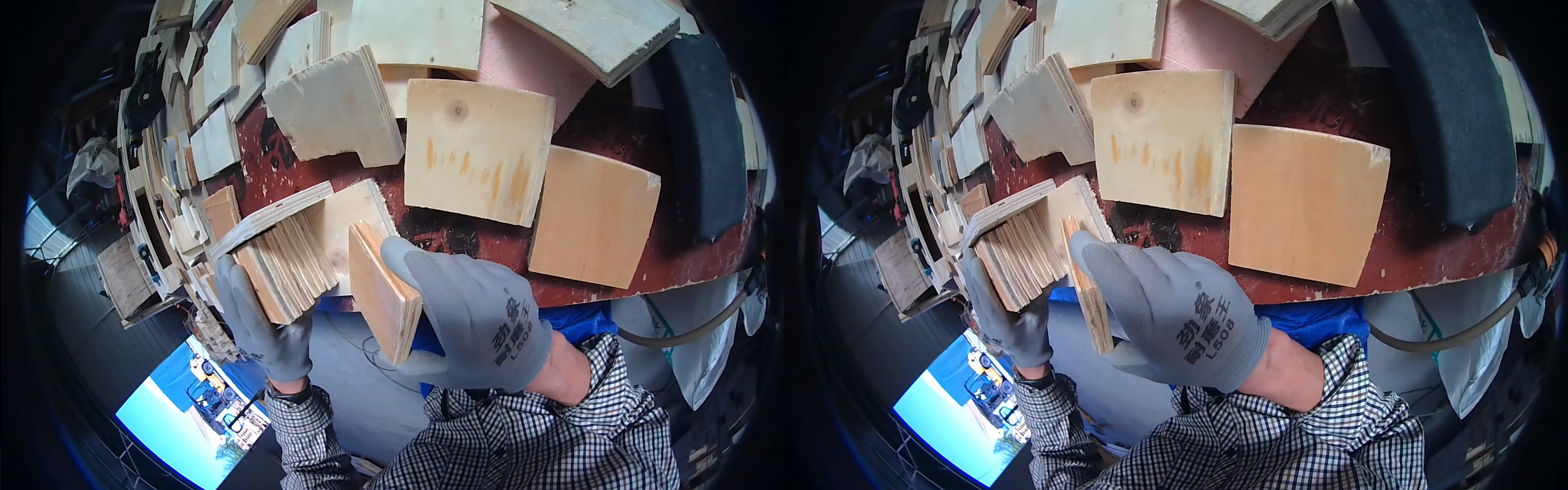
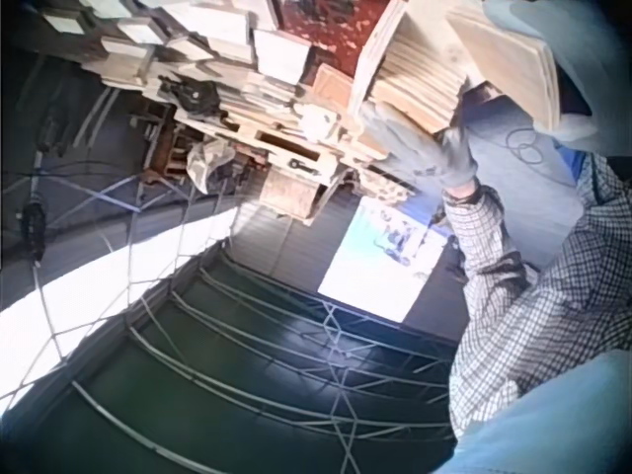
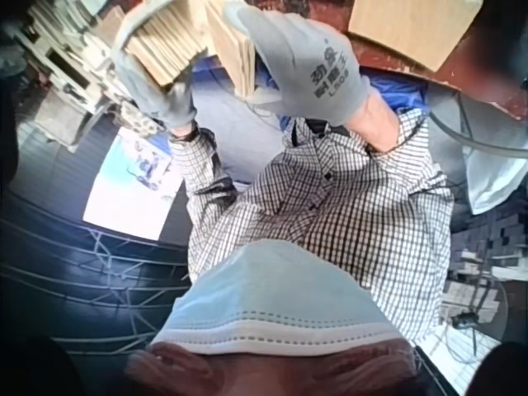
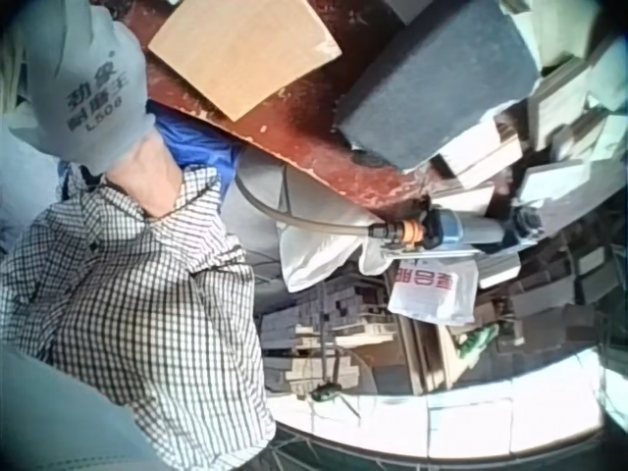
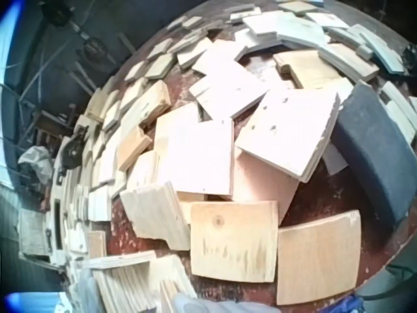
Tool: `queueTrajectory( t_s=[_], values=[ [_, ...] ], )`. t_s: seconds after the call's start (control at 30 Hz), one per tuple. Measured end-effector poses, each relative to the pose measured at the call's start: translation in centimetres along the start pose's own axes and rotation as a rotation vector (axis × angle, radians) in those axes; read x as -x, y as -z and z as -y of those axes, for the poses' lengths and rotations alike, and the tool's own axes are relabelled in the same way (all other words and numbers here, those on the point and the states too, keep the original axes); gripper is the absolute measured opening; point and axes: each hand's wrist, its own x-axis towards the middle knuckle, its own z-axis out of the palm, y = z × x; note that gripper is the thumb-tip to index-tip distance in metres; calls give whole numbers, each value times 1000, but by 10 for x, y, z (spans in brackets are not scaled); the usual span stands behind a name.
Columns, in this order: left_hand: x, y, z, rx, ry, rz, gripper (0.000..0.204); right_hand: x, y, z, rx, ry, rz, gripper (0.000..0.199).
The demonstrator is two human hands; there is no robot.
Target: The person assembles small wooden boxes by hand on a cluttered workbench. They pick up pre-cut wooden pieces, align them, and use a nail gun to fasten the sides together, then place the finished boxes on the table.
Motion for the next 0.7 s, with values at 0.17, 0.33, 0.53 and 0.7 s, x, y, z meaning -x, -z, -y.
queueTrajectory(
  t_s=[0.17, 0.33, 0.53, 0.7],
  values=[
    [-2, -1, 1, -14, -32, -6, 101, -5, 0, 5, 20, -37, -6, 98],
    [6, -6, 5, -37, -37, -29, 103, -9, -1, 6, -3, -52, -27, 99],
    [2, -1, 2, -7, 17, 4, 117, -19, 13, 16, -42, -255, 192, 104],
    [5, -5, 5, 97, 98, -18, 115, -14, 7, 14, 42, -82, 38, 109]
  ],
)
